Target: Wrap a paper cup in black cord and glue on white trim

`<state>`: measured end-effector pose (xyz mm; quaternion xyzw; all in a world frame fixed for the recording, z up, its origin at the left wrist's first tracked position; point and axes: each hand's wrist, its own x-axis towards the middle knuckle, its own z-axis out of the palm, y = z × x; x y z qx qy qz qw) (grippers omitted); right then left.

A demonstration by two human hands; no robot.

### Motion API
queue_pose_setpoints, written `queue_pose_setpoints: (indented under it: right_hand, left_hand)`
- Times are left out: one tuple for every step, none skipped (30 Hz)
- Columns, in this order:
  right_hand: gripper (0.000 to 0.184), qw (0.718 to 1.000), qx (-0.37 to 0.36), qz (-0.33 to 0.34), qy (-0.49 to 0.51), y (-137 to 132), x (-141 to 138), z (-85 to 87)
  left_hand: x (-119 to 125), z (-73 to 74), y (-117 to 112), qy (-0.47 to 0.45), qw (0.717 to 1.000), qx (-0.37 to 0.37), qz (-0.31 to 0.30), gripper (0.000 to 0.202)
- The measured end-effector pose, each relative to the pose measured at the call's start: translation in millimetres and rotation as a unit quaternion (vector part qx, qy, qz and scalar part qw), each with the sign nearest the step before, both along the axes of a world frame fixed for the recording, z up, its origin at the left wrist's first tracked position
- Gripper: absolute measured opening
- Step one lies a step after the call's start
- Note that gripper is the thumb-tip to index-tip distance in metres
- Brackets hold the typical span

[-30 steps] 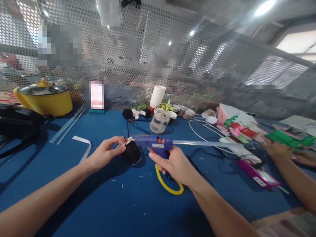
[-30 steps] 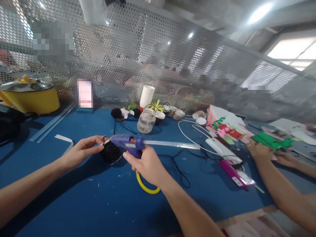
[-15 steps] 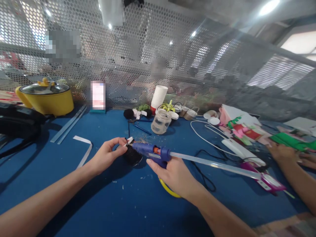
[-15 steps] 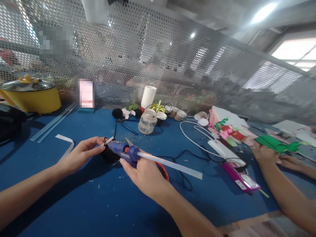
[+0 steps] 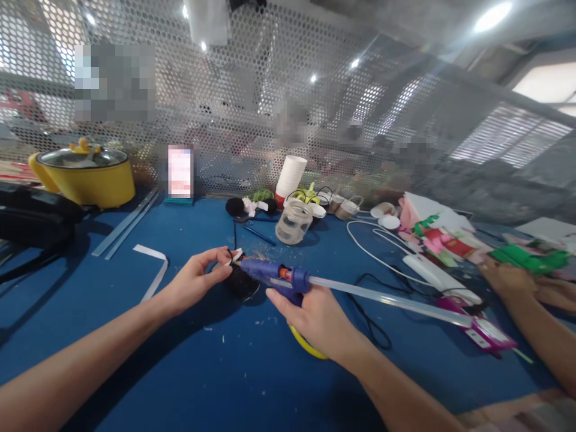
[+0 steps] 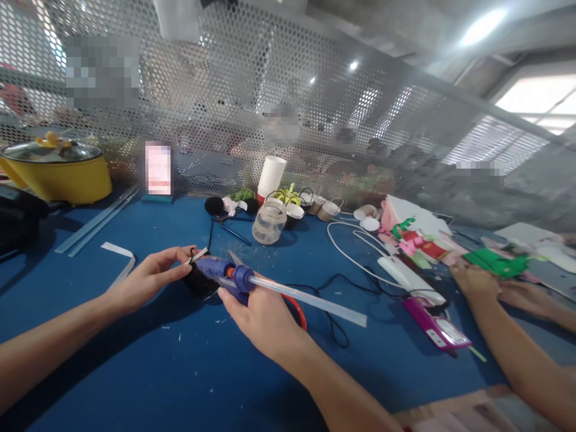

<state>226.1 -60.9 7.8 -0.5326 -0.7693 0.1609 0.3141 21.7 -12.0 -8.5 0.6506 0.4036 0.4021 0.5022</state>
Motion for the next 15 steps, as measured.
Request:
queue_pose_setpoints:
  right_hand:
    - [0.023, 1.000, 0.000, -0.004, 0.000, 0.8, 0.7, 0.6]
    - [0.024, 1.000, -0.002, -0.006, 0.003, 1.7, 1.4, 1.4]
    - [0.024, 1.000, -0.006, -0.005, 0.007, 2.5, 2.0, 2.4]
    - [0.023, 1.000, -0.013, -0.003, 0.014, 3.1, 2.5, 3.6]
    - [0.023, 1.000, -0.022, 0.000, 0.021, 3.5, 2.7, 4.9]
    - [0.022, 0.999, -0.032, 0.002, 0.029, 3.7, 2.7, 6.0]
    - [0.022, 0.998, -0.042, 0.000, 0.037, 3.6, 2.5, 7.0]
    - [0.021, 0.998, -0.051, -0.003, 0.044, 3.3, 2.2, 7.7]
    - [0.021, 0.997, -0.060, -0.005, 0.050, 2.9, 1.9, 7.9]
    - [0.021, 0.996, -0.071, -0.005, 0.055, 2.3, 1.6, 7.8]
    - [0.021, 0.995, -0.083, -0.002, 0.058, 1.6, 1.4, 7.4]
    - [0.021, 0.994, -0.092, 0.002, 0.061, 1.0, 1.1, 6.9]
    - [0.021, 0.993, -0.098, 0.006, 0.063, 0.5, 1.0, 6.4]
    - [0.022, 0.993, -0.103, 0.010, 0.064, 0.1, 0.9, 6.1]
    - [0.022, 0.992, -0.107, 0.012, 0.065, -0.2, 0.8, 6.1]
  left_hand:
    - [-0.3, 0.1, 0.3, -0.003, 1.000, -0.001, -0.008, 0.018]
    - [-0.8, 0.2, 0.5, -0.008, 1.000, -0.003, -0.017, 0.018]
    - [-1.2, 0.3, 0.8, -0.011, 1.000, -0.005, -0.024, 0.019]
    - [-1.6, 0.3, 1.1, -0.013, 0.999, -0.006, -0.032, 0.019]
    - [-2.0, 0.3, 1.4, -0.013, 0.999, -0.007, -0.037, 0.020]
    - [-2.3, 0.2, 1.7, -0.013, 0.999, -0.008, -0.040, 0.020]
    - [-2.5, 0.2, 1.9, -0.011, 0.999, -0.008, -0.042, 0.020]
    - [-2.6, 0.1, 2.0, -0.011, 0.999, -0.009, -0.043, 0.020]
    - [-2.6, 0.0, 2.1, -0.011, 0.999, -0.009, -0.044, 0.020]
    - [-2.6, 0.0, 2.2, -0.012, 0.999, -0.008, -0.044, 0.020]
    - [-2.5, 0.0, 2.2, -0.014, 0.999, -0.008, -0.044, 0.020]
    - [-2.4, 0.0, 2.1, -0.015, 0.999, -0.008, -0.043, 0.020]
    - [-2.2, 0.1, 2.1, -0.017, 0.999, -0.009, -0.043, 0.019]
    - [-2.1, 0.2, 2.0, -0.019, 0.999, -0.011, -0.042, 0.019]
    - [-2.0, 0.2, 1.9, -0.021, 0.999, -0.013, -0.041, 0.019]
